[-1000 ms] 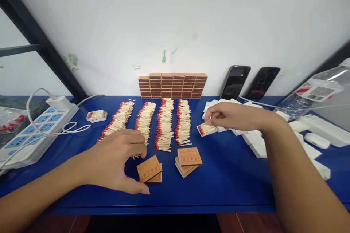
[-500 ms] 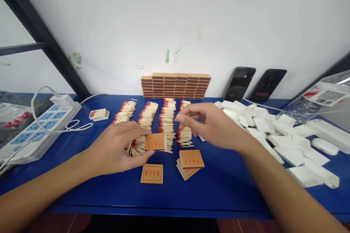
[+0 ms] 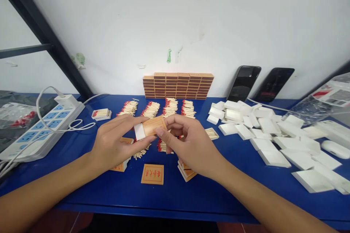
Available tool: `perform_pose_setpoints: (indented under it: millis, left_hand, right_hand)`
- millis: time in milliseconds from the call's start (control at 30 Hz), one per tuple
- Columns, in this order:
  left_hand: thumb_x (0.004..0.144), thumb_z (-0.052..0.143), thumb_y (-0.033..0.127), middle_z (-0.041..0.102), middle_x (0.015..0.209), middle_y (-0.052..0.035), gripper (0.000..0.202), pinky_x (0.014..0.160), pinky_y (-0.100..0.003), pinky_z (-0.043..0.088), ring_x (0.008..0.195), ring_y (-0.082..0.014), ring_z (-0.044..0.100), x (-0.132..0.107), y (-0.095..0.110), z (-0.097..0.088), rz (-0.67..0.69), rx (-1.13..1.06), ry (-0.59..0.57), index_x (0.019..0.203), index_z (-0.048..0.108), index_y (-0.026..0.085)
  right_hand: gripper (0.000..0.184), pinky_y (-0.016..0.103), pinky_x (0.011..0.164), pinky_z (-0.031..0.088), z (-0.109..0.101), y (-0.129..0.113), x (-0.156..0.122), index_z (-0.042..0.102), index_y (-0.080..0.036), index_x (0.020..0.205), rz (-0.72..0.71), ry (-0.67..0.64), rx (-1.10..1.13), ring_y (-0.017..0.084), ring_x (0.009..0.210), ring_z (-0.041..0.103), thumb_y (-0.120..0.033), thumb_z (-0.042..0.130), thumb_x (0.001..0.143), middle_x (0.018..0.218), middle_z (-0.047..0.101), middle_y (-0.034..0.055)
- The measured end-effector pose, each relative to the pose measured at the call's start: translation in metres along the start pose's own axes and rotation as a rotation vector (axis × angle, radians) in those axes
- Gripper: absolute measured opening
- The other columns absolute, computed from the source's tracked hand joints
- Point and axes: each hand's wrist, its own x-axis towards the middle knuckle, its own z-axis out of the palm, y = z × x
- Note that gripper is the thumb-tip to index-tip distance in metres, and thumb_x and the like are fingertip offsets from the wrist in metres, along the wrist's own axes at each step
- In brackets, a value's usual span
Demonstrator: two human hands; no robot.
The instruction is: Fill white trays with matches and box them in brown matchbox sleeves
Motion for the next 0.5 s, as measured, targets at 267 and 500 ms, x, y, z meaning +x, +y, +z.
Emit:
perform_pose_setpoints:
  millis: [267,500]
  left_hand:
    - [0.088,0.084,0.03,0.079,0.112,-0.0109,0.051,0.091,-0.038,0.064,0.099,-0.0231,0.076,-0.003,-0.007,-0.005,0.21,0.03,-0.09,0.131,0.064,0.012]
    - [0.09,0.081,0.025,0.074,0.132,-0.0101,0.06,0.1,-0.042,0.062,0.12,-0.0267,0.071,-0.001,-0.004,-0.009,0.31,0.05,-0.089,0.144,0.057,0.017]
  right_hand:
    - [0.045,0.022,0.035,0.04,-0.01,0.002,0.002,0.06,-0.027,0.115,0.121,-0.039,0.046,0.014,0.043,0.056,-0.068,0.059,0.096,0.061,0.065,-0.0038]
    - [0.035,0.022,0.044,0.042,-0.015,-0.005,0.001,0.072,-0.024,0.11,0.071,-0.168,-0.039,0.008,0.049,0.053,-0.054,0.072,0.094,0.078,0.07,-0.0003]
